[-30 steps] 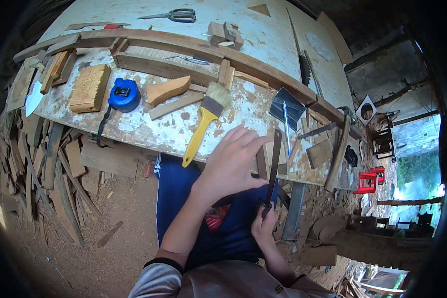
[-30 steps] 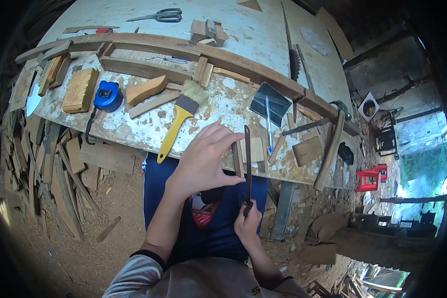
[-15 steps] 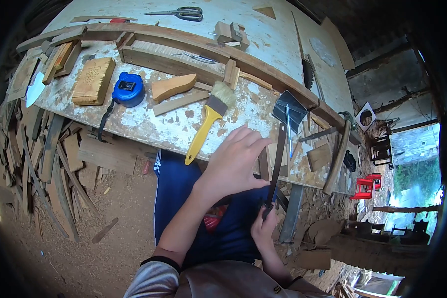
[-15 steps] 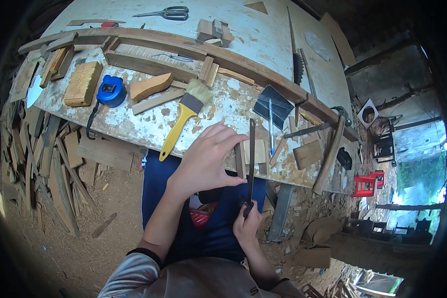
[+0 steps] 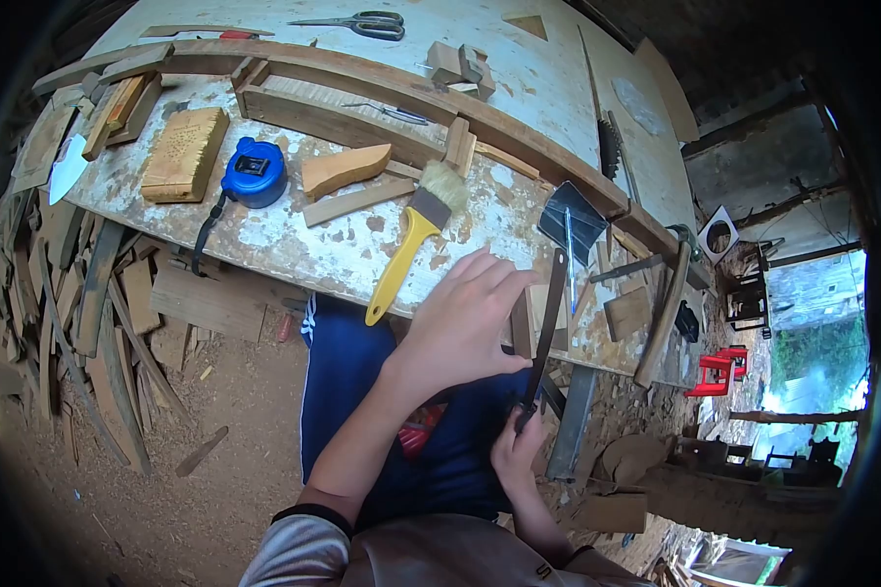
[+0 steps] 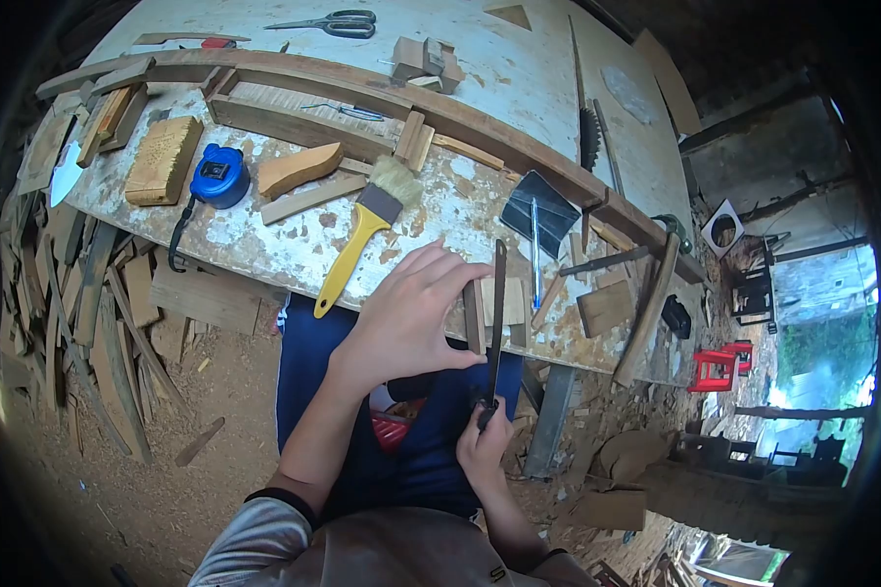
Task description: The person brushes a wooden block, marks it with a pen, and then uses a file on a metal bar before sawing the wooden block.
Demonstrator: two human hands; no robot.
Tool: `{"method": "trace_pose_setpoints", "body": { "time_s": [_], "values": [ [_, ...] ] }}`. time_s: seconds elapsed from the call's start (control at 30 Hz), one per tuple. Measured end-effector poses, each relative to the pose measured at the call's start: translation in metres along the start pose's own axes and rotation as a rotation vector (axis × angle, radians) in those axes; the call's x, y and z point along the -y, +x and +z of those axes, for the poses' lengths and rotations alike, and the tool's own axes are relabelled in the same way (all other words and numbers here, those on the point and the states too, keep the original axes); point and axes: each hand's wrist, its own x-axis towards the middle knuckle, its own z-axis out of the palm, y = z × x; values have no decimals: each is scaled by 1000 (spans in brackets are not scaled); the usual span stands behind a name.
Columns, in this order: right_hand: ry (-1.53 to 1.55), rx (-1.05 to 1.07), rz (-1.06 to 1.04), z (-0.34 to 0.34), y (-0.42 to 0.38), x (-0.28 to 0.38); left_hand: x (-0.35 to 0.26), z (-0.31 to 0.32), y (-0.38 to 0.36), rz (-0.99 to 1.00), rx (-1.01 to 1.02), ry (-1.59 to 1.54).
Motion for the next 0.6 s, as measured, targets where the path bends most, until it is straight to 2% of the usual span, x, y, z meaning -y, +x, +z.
{"method": "trace_pose_setpoints", "body": {
  "time_s": [0.6],
  "values": [
    [-76,-24,-49,0,3,2,-3,0,2,-22,-12,-21]
  ]
}}
